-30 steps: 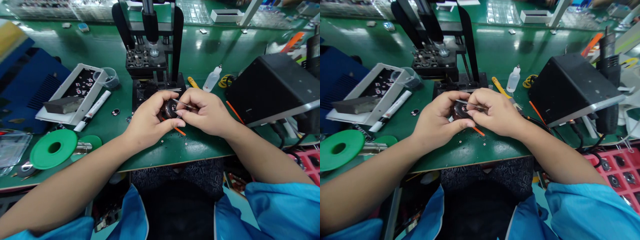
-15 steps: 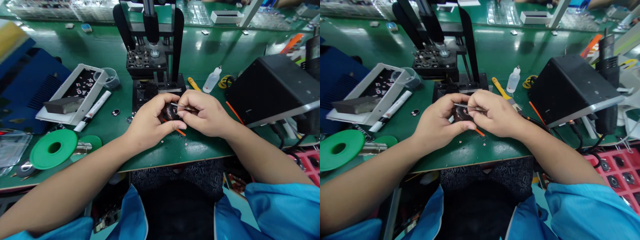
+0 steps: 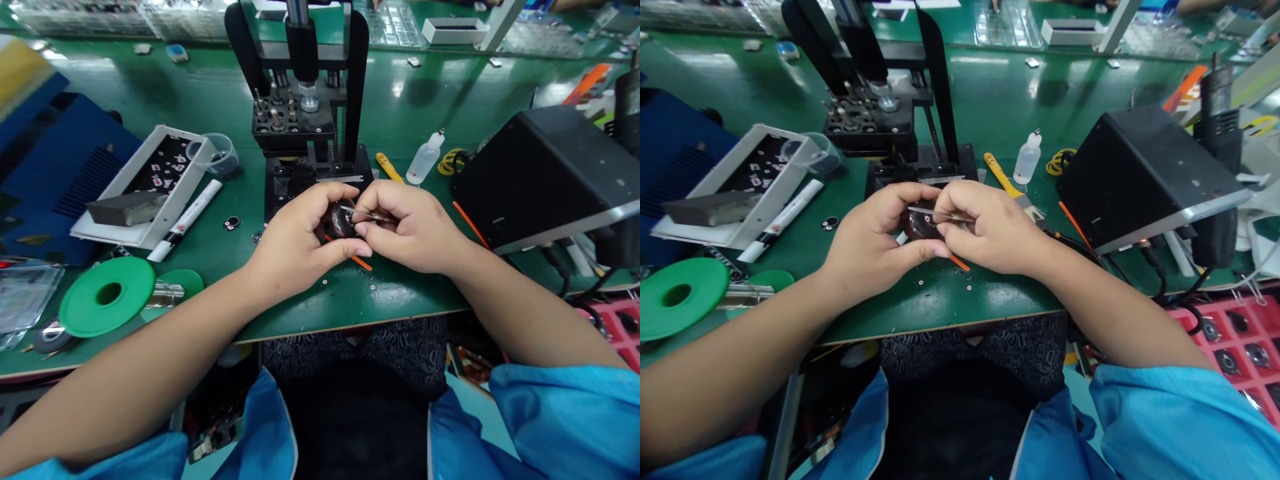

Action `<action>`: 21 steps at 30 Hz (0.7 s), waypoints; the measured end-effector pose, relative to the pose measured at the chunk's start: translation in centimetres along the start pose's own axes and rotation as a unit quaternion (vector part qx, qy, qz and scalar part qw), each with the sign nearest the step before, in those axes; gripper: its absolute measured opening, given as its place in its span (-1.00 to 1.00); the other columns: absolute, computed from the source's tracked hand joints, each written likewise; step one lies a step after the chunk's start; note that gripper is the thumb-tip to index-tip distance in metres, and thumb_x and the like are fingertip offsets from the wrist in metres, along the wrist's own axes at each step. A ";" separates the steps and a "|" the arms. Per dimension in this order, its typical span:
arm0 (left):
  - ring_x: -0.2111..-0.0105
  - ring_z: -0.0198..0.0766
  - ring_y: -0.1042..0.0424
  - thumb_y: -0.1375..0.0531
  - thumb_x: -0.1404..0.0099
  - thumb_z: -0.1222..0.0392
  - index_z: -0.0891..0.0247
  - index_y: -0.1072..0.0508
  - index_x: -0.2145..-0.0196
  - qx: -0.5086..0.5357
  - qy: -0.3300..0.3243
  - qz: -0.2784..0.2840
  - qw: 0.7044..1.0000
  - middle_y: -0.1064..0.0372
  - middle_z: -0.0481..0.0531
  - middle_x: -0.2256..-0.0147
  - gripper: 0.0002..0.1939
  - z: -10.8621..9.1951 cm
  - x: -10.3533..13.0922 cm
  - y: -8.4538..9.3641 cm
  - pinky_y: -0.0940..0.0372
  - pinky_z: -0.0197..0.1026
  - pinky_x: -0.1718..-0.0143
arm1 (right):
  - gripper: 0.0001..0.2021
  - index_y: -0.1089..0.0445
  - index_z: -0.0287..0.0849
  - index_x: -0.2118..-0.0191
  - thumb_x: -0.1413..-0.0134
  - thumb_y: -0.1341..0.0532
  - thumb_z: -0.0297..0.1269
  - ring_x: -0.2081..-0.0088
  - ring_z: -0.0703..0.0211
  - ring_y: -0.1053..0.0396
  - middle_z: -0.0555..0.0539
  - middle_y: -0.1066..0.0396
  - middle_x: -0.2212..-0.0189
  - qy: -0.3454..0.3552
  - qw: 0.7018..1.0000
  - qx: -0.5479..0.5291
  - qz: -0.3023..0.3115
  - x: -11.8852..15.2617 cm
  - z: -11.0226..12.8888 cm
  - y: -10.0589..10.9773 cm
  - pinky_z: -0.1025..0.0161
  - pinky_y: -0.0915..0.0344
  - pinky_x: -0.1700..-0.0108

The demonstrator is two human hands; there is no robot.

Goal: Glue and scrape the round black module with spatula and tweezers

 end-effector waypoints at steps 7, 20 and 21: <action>-0.14 0.07 -0.76 -0.60 -0.49 -0.33 0.12 -0.67 -0.28 0.002 0.003 0.001 1.000 -0.76 0.17 -0.20 -0.35 -0.2 0.0 -0.1 -0.66 0.09 -0.20 | -0.89 -0.39 -0.06 0.24 -0.38 -0.27 -0.37 0.31 0.21 -0.29 0.07 -0.38 0.34 0.058 0.996 0.062 -0.002 0.0 0.2 -0.1 0.16 -0.25 0.14; 0.12 -0.12 -0.65 -0.74 -0.30 -0.29 0.10 -0.68 -0.29 0.164 0.087 0.000 0.983 -0.72 0.11 -0.10 -0.22 1.4 0.2 -0.8 -0.58 -0.09 0.16 | -0.91 -0.37 -0.07 0.21 -0.40 -0.23 -0.36 0.35 0.23 -0.28 0.10 -0.33 0.38 0.063 0.997 0.051 -0.012 0.0 0.7 -0.1 0.20 -0.23 0.24; 0.13 -0.14 -0.65 -0.74 -0.29 -0.27 0.10 -0.68 -0.28 0.178 0.092 0.002 0.980 -0.72 0.10 -0.08 -0.23 1.4 0.1 -0.8 -0.58 -0.11 0.18 | -0.91 -0.37 -0.07 0.21 -0.40 -0.23 -0.35 0.35 0.23 -0.29 0.09 -0.34 0.37 0.059 0.997 0.048 -0.011 0.0 0.7 -0.1 0.20 -0.24 0.24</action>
Point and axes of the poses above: each hand's wrist, its own x-axis away from the middle knuckle, its own y-axis out of the back of the hand, z = x × y, the point moved 7 cm from there along -x, towards the middle knuckle
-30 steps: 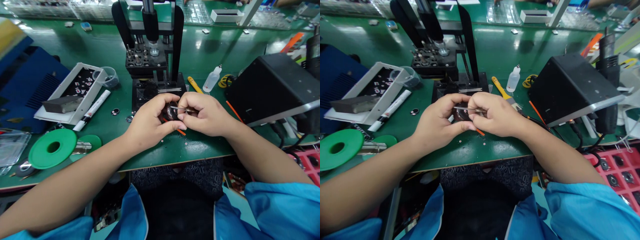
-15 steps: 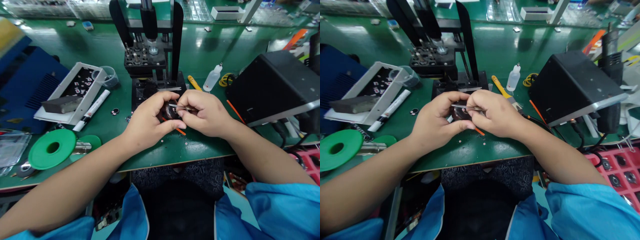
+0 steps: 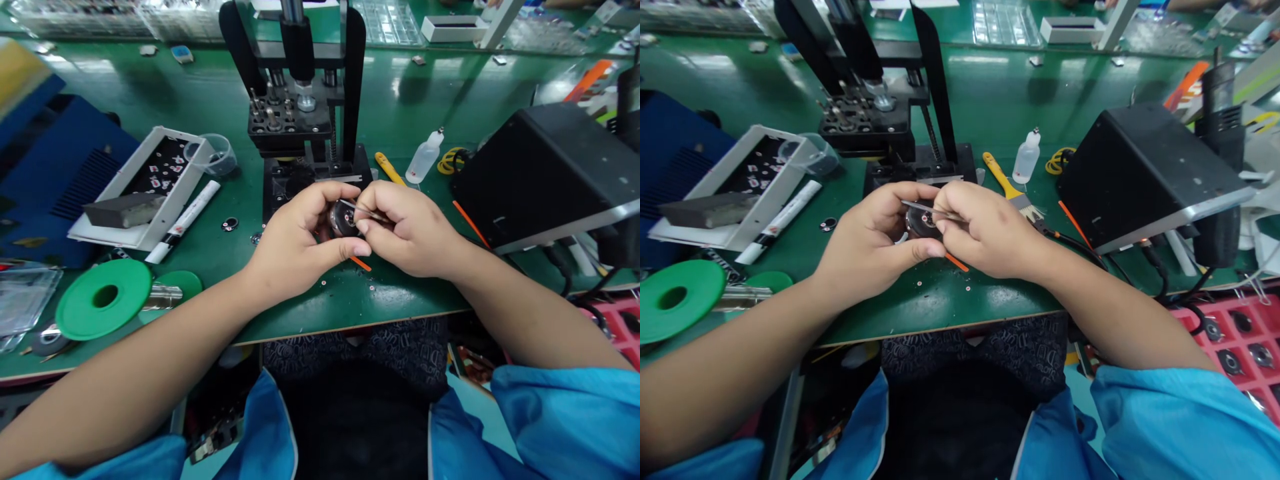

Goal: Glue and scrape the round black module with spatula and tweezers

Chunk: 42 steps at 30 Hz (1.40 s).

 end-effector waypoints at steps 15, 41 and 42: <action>-0.02 -0.01 -0.76 -0.73 -0.29 -0.34 0.07 -0.60 -0.29 0.029 0.007 -0.001 1.000 -0.74 0.12 -0.13 -0.18 -0.1 -0.5 0.0 -0.76 -0.02 0.03 | -0.92 -0.37 -0.03 0.22 -0.35 -0.28 -0.31 0.40 0.27 -0.14 0.12 -0.29 0.39 -0.110 0.990 -0.091 -0.016 -0.2 -0.2 1.1 0.17 -0.14 0.30; -0.28 0.05 -0.73 -0.63 -0.36 0.09 0.08 -0.49 -0.39 0.033 -0.044 -0.031 0.998 -0.67 0.21 -0.30 -0.26 0.8 -0.6 0.4 -0.73 0.07 -0.30 | -0.85 -0.46 -0.05 0.16 -0.31 -0.41 -0.18 0.37 0.26 -0.26 0.10 -0.40 0.34 -0.156 0.975 -0.151 -0.034 -0.1 -1.9 1.0 0.21 -0.27 0.26; -0.29 0.05 -0.72 -0.62 -0.37 0.11 0.09 -0.48 -0.40 0.037 -0.041 -0.031 0.998 -0.66 0.22 -0.30 -0.26 0.8 -0.6 0.4 -0.72 0.07 -0.32 | -0.85 -0.47 -0.05 0.15 -0.33 -0.41 -0.17 0.37 0.26 -0.28 0.10 -0.41 0.35 -0.155 0.975 -0.155 -0.034 -0.1 -2.0 0.9 0.22 -0.26 0.28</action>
Point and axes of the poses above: each hand's wrist, its own x-axis away from the middle knuckle, its own y-axis out of the back of the hand, z = x × y, the point moved 7 cm from there along -x, towards the middle knuckle
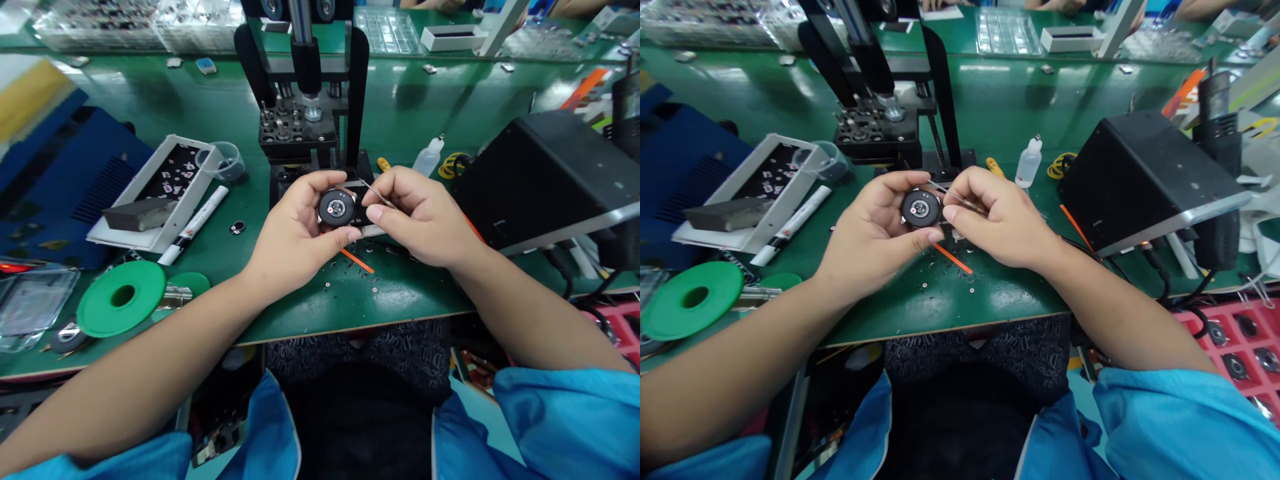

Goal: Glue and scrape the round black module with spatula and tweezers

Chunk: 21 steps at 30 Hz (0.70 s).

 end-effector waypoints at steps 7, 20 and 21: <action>-0.13 0.02 -0.78 -0.54 -0.47 -0.07 0.01 -0.38 -0.56 -0.006 0.038 -0.001 0.999 -0.59 0.25 -0.37 -0.17 0.6 0.4 0.3 -0.76 0.13 -0.25 | -0.80 -0.53 -0.08 0.12 -0.43 -0.43 -0.08 0.28 0.21 -0.49 0.02 -0.61 0.26 -0.011 1.000 -0.012 -0.009 0.0 -0.6 0.1 0.24 -0.37 0.24; 0.20 -0.16 -0.73 -0.50 -0.36 0.20 0.07 -0.35 -0.32 0.019 0.049 -0.054 0.997 -0.63 0.08 -0.03 -0.33 -0.3 0.1 -0.1 -0.80 -0.02 0.18 | -0.88 -0.56 -0.09 0.15 -0.43 -0.35 -0.18 0.33 0.21 -0.40 0.04 -0.56 0.33 0.004 0.998 0.066 -0.001 0.1 -0.1 0.2 0.20 -0.28 0.26; 0.24 -0.17 -0.71 -0.50 -0.36 0.19 0.06 -0.35 -0.36 0.015 0.055 -0.053 0.997 -0.63 0.07 -0.01 -0.30 -0.2 0.2 -0.1 -0.77 -0.03 0.24 | -0.89 -0.55 -0.09 0.15 -0.44 -0.34 -0.19 0.34 0.21 -0.38 0.05 -0.54 0.34 0.010 0.997 0.080 0.004 0.1 0.0 0.1 0.19 -0.27 0.25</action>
Point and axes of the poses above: each hand's wrist, its own x-axis away from the middle knuckle, its own y-axis out of the back of the hand, z = x × y, the point moved 7 cm from there along -x, towards the middle knuckle
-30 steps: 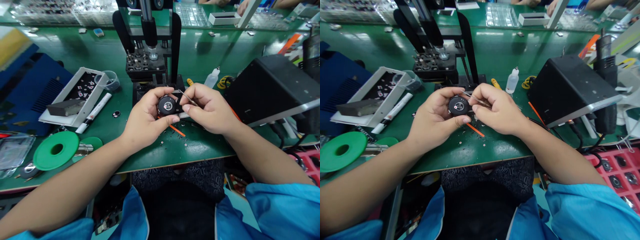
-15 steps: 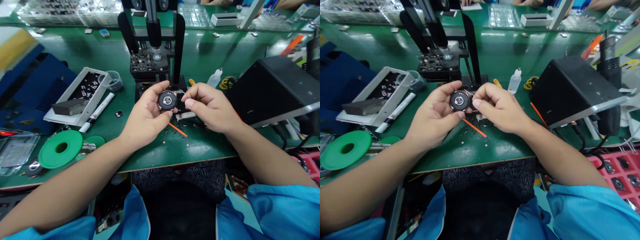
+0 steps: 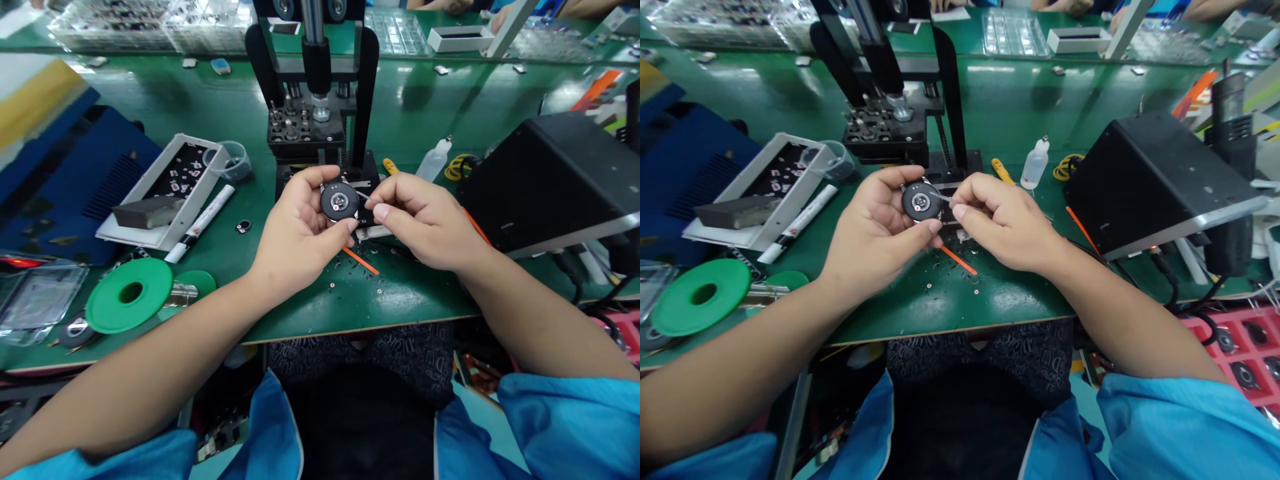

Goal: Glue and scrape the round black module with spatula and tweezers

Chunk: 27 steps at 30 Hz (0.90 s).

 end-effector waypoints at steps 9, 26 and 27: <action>0.04 -0.09 -0.75 -0.53 -0.32 0.21 0.13 -0.46 -0.35 -0.004 -0.003 0.007 1.000 -0.68 0.09 -0.02 -0.30 0.0 0.1 0.2 -0.78 -0.02 0.03 | -0.91 -0.57 -0.09 0.14 -0.44 -0.31 -0.26 0.32 0.20 -0.39 0.05 -0.55 0.33 0.005 0.997 0.068 0.022 0.2 0.2 -0.3 0.18 -0.26 0.25; 0.19 -0.15 -0.78 -0.62 -0.34 0.18 0.09 -0.48 -0.38 0.060 0.038 0.027 0.997 -0.69 0.05 -0.03 -0.26 0.3 0.2 -0.3 -0.80 -0.01 0.06 | -0.88 -0.62 -0.10 0.12 -0.41 -0.32 -0.26 0.28 0.19 -0.41 0.02 -0.60 0.26 -0.020 0.999 0.032 -0.003 0.0 0.5 0.2 0.17 -0.36 0.17; 0.21 -0.15 -0.77 -0.60 -0.34 0.20 0.11 -0.48 -0.33 0.049 0.042 0.022 0.998 -0.68 0.04 0.00 -0.31 0.2 0.2 -0.3 -0.79 -0.01 0.08 | -0.88 -0.63 -0.11 0.12 -0.41 -0.32 -0.26 0.29 0.20 -0.40 0.02 -0.60 0.26 -0.021 0.999 0.031 -0.005 0.0 0.6 0.2 0.18 -0.36 0.17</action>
Point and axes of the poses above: each hand's wrist, its own x-axis away from the middle knuckle, its own y-axis out of the back of the hand, z = x × y, the point moved 7 cm from there along -x, towards the middle knuckle
